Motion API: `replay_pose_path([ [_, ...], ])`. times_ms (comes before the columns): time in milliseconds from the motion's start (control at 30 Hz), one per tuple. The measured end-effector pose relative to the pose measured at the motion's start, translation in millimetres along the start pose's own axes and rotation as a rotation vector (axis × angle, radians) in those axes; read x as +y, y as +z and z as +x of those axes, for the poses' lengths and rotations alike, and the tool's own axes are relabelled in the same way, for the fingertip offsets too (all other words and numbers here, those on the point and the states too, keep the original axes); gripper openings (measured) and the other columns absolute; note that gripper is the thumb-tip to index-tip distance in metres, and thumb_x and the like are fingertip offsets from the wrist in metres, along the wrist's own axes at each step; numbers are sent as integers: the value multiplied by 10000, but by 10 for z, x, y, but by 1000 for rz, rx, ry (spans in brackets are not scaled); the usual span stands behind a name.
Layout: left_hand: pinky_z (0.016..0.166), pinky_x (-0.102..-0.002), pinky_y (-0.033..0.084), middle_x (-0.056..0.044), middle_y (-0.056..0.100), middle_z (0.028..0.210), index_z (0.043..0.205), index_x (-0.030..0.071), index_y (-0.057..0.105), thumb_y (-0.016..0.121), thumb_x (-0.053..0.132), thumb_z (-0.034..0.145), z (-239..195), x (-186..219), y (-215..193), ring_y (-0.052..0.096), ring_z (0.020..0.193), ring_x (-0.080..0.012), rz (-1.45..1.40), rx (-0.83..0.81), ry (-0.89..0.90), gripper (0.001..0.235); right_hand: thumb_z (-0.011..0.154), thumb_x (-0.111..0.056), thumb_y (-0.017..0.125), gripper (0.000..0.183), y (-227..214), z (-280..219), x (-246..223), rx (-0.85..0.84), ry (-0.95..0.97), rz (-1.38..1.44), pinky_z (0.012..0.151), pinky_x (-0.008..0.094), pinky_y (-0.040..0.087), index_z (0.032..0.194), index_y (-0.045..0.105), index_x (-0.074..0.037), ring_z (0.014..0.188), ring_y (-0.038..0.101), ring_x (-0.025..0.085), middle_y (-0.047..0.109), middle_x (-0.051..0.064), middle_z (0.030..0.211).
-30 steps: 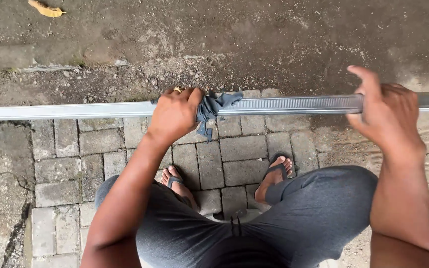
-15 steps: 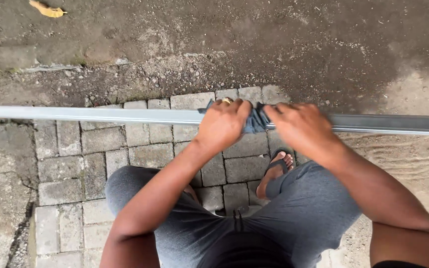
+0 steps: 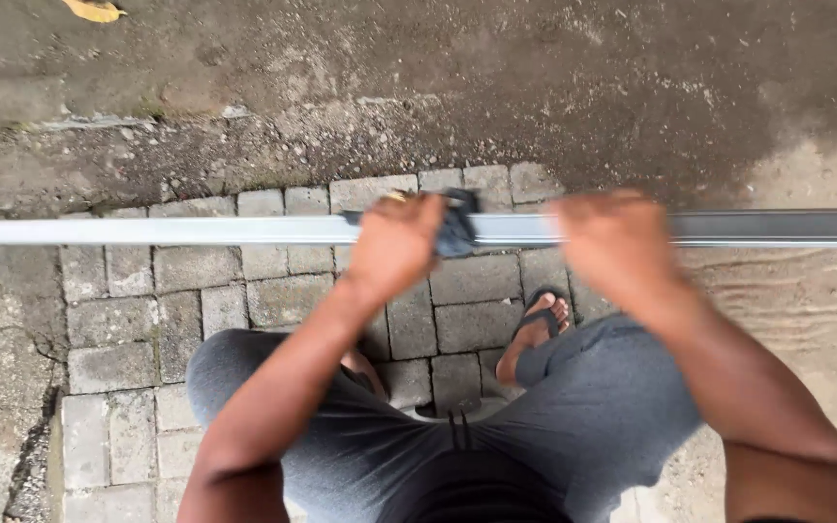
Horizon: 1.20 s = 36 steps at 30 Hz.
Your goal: Cleaning a long metal profile by wiping it thoroughly with a cloth.
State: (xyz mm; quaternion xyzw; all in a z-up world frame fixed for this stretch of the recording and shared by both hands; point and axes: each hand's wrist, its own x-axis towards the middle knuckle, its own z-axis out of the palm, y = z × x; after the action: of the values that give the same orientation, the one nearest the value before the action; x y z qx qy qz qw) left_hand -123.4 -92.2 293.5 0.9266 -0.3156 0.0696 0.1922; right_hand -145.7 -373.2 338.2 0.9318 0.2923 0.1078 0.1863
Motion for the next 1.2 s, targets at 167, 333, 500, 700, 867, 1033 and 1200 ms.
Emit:
replay_pose_path([
  [167,603,-455,481,-87,612,771,949,80,550,592,65,689,60,112,427,602,574,-320,86,237,93,263,786,11,637,382,-105,257,-191,-170,-68,220,503,409,609,1143,618,-122,553,695,221,703,45,760],
  [333,378,-356,541,-38,627,645,961,32,633,525,-206,843,-20,-421,137,607,471,-212,6,195,21,287,923,-457,616,376,-693,234,405,-600,1138,1033,622,355,463,1134,800,-207,685,662,201,746,80,804],
  [500,630,-350,574,-4,726,778,1006,139,648,676,119,808,-251,-819,-213,677,630,-171,135,162,-112,201,779,-195,696,240,-127,-626,1139,-257,342,87,794,334,515,971,615,-314,922,697,139,699,-143,964],
  [700,532,-288,589,-63,753,808,960,133,663,713,28,728,-183,-554,-157,638,571,-190,133,245,-101,260,839,-149,754,418,-202,-503,876,-81,242,-194,800,342,583,1229,745,-299,895,742,147,746,-69,954],
  [867,763,-455,575,-65,735,908,1012,173,612,924,316,478,-70,-93,611,735,747,-308,123,150,-106,634,657,-211,744,362,288,50,-32,52,72,33,676,394,574,1017,709,-201,754,735,290,726,59,823],
  [1033,754,-496,567,-130,735,889,1056,103,653,822,161,681,-129,-393,705,735,733,-371,57,158,-70,415,681,-104,751,438,53,-31,294,-147,83,417,800,482,592,1115,723,-148,878,757,343,763,102,912],
  [1200,779,-485,563,-93,735,928,1021,150,638,871,361,565,-270,-854,282,734,751,-361,180,148,-150,554,790,-226,755,236,217,-496,1044,-176,312,138,854,392,589,1010,688,-279,937,748,279,714,-36,861],
])
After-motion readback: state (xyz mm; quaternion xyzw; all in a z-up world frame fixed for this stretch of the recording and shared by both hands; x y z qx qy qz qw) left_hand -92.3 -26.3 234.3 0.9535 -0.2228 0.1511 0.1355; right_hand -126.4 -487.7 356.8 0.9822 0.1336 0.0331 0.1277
